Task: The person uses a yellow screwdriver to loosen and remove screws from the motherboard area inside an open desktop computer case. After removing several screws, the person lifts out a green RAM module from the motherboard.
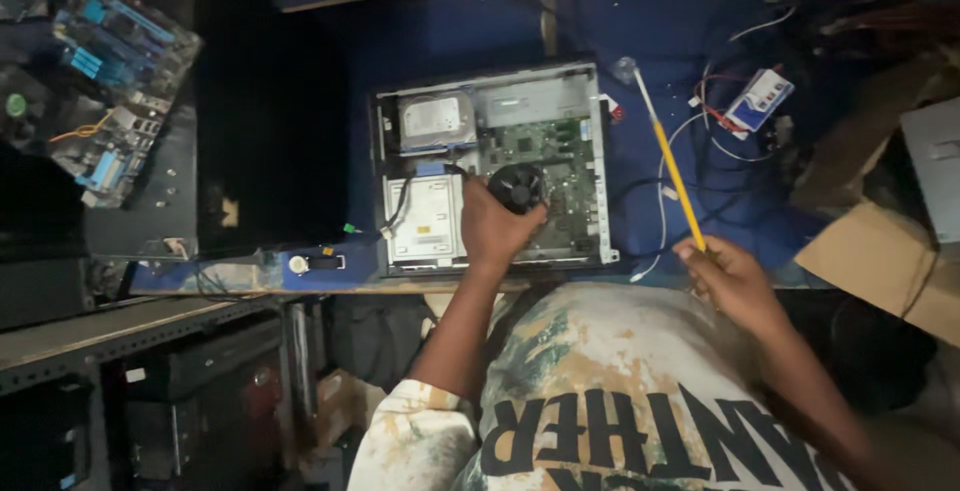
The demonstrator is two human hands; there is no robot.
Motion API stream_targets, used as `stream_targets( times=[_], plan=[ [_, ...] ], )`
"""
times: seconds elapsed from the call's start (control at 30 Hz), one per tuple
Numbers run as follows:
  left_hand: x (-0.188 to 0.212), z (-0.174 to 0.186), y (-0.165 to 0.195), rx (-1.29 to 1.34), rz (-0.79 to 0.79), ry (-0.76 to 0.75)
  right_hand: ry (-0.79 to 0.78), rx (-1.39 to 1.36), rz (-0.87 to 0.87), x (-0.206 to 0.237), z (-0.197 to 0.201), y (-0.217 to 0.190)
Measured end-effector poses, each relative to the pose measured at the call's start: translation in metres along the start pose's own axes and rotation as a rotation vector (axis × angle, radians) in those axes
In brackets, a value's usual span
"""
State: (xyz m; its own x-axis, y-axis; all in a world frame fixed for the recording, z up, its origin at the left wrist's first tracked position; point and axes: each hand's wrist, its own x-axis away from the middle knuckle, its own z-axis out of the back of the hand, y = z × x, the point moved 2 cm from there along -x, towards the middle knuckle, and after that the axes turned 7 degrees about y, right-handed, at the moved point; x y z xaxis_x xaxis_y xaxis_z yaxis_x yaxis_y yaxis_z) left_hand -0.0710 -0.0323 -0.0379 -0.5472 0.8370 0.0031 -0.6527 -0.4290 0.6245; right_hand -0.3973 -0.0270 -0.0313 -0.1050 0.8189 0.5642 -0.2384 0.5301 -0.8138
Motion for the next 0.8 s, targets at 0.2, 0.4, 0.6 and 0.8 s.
stream_targets(
  times=[0.2, 0.4, 0.6, 0.8],
  plan=[
    [-0.015, -0.002, -0.023, -0.112, -0.065, -0.080, -0.058, 0.073, -0.055, 0.002, -0.047, -0.011],
    [-0.023, -0.013, -0.023, -0.084, -0.121, -0.244, -0.025, 0.041, -0.029, 0.012, -0.067, -0.003],
    [-0.030, -0.021, -0.035, -0.074, -0.057, -0.331, 0.072, -0.019, -0.077, 0.025, -0.076, 0.018],
    [-0.029, -0.013, -0.036, -0.019, -0.267, -0.409, 0.105, -0.165, -0.089, 0.032, -0.096, 0.030]
  ],
)
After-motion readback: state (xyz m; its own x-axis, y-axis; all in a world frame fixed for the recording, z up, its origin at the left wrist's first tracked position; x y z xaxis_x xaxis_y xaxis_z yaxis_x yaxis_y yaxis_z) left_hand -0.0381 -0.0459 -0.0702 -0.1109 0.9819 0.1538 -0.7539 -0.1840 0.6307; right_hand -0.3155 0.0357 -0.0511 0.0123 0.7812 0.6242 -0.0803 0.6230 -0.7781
